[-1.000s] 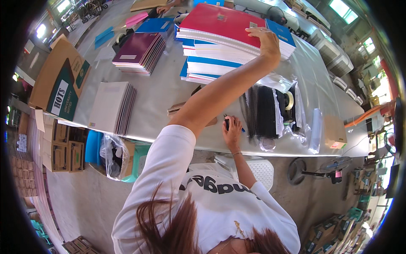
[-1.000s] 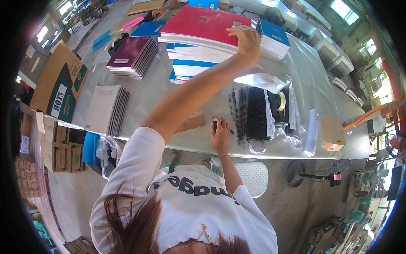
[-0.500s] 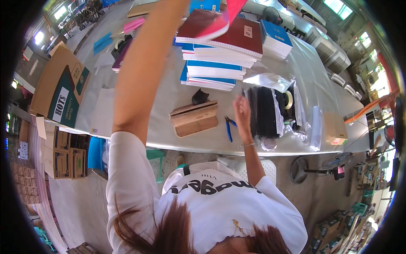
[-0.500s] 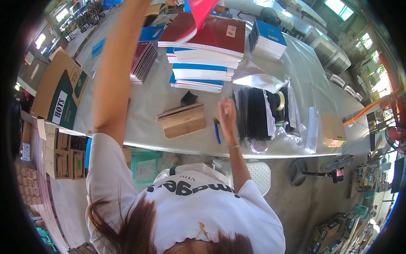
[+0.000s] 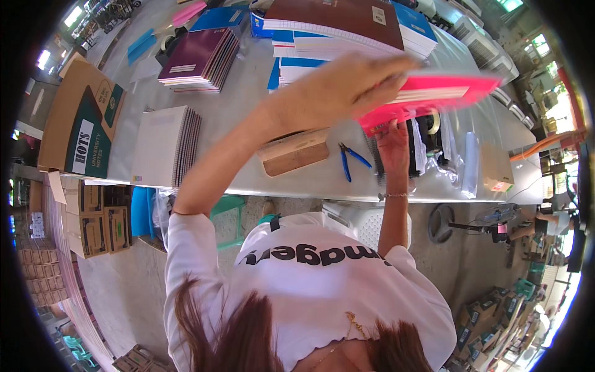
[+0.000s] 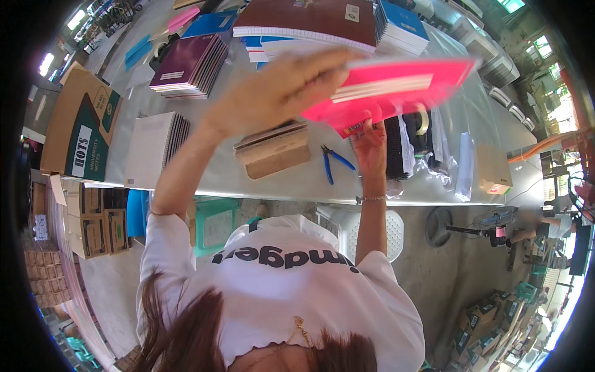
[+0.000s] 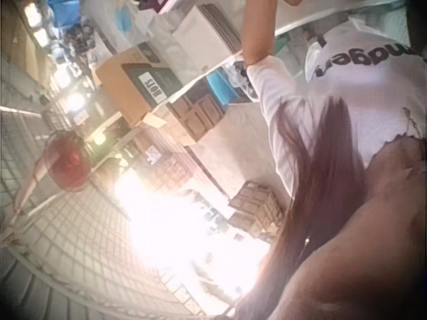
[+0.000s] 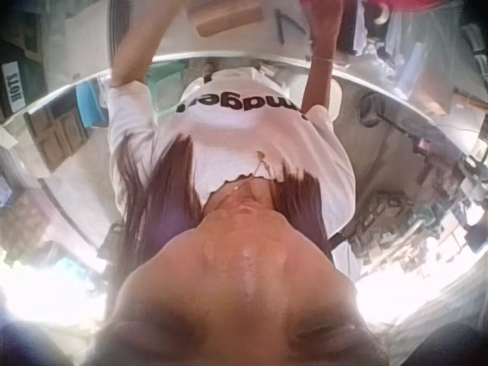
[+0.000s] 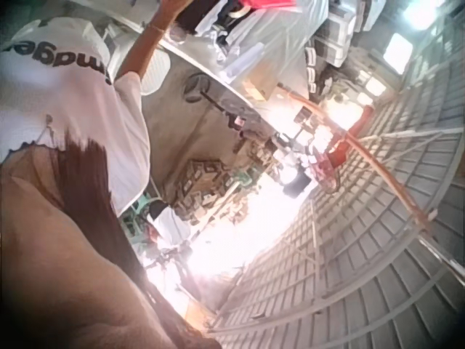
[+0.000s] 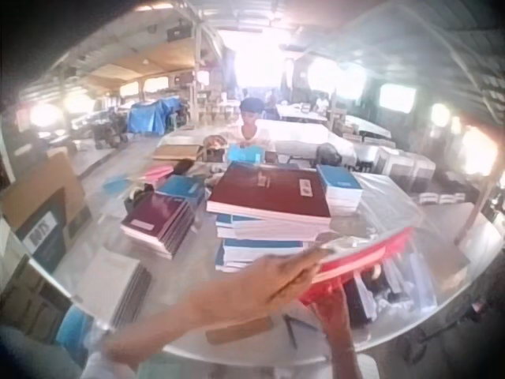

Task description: The person assembles notebooks by threading plastic coils through the holes of paper stacks and covers, then trims the excess coil with pliers.

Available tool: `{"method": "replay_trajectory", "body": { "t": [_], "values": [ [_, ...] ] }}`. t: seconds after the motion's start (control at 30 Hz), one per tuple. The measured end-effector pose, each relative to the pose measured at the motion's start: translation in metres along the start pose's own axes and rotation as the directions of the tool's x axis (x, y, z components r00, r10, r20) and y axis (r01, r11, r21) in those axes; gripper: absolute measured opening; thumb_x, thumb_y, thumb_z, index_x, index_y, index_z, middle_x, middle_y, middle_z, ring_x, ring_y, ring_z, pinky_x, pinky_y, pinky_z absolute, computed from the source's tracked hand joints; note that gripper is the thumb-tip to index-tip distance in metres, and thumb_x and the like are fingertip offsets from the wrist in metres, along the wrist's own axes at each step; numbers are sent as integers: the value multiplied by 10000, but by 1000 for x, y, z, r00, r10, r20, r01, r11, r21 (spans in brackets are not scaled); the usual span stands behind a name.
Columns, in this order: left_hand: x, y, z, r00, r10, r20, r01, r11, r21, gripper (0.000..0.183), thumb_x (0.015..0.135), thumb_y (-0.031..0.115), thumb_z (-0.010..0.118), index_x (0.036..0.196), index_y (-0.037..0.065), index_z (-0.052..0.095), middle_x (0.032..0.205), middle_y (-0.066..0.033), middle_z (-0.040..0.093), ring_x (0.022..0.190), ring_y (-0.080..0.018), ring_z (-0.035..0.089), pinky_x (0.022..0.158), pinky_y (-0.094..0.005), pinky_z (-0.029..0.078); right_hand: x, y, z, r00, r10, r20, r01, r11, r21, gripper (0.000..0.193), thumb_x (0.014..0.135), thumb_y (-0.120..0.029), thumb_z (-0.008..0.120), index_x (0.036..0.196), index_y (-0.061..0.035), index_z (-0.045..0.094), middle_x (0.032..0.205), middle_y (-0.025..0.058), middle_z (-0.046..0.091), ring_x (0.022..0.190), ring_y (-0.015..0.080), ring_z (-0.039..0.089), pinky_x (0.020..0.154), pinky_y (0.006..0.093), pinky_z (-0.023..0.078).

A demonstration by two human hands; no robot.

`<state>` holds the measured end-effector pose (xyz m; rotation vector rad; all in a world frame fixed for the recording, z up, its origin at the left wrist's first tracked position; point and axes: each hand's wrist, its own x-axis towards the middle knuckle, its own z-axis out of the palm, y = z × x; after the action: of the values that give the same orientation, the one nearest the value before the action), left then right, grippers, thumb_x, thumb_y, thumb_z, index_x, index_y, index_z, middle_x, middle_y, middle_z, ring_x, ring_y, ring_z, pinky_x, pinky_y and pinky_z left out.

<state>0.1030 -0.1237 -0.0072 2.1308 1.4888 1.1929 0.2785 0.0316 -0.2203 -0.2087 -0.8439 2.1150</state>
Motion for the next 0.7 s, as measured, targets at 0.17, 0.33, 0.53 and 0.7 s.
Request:
{"method": "replay_trajectory", "body": {
  "t": [0.17,0.33,0.53,0.7],
  "values": [
    [-49,-63,45,989,-143,-34,144,989,19,320,1005,211,442,1285,58,466,953,-202,636,820,-367,630,715,-397,480,14,61,-55,999,15,-53,-18,998,-61,443,905,-50,601,1320,-150,479,1234,4,577,1202,189,516,1041,443,399],
    [-86,-101,63,955,-250,-159,247,968,-38,304,1005,194,435,1272,55,484,981,-230,621,862,-398,614,751,-425,475,19,98,-86,996,16,-84,-26,992,-126,366,900,-122,657,1243,-159,537,1185,-17,584,1165,163,523,1017,423,393],
    [-133,-121,80,887,-383,-257,363,924,-124,320,1008,193,431,1290,52,482,1016,-209,616,959,-298,632,829,-370,471,12,112,-79,992,75,-100,-94,974,-206,367,910,-146,651,1257,-144,530,1164,-6,590,1137,149,540,984,393,420],
    [-211,-144,108,627,-537,-565,397,844,-361,601,904,217,649,1395,24,360,1325,-127,493,1185,-233,509,958,-372,444,17,133,-81,999,8,51,19,864,-504,340,936,-135,591,1265,-100,511,1136,36,603,1116,174,552,970,358,428]
  ]
}}
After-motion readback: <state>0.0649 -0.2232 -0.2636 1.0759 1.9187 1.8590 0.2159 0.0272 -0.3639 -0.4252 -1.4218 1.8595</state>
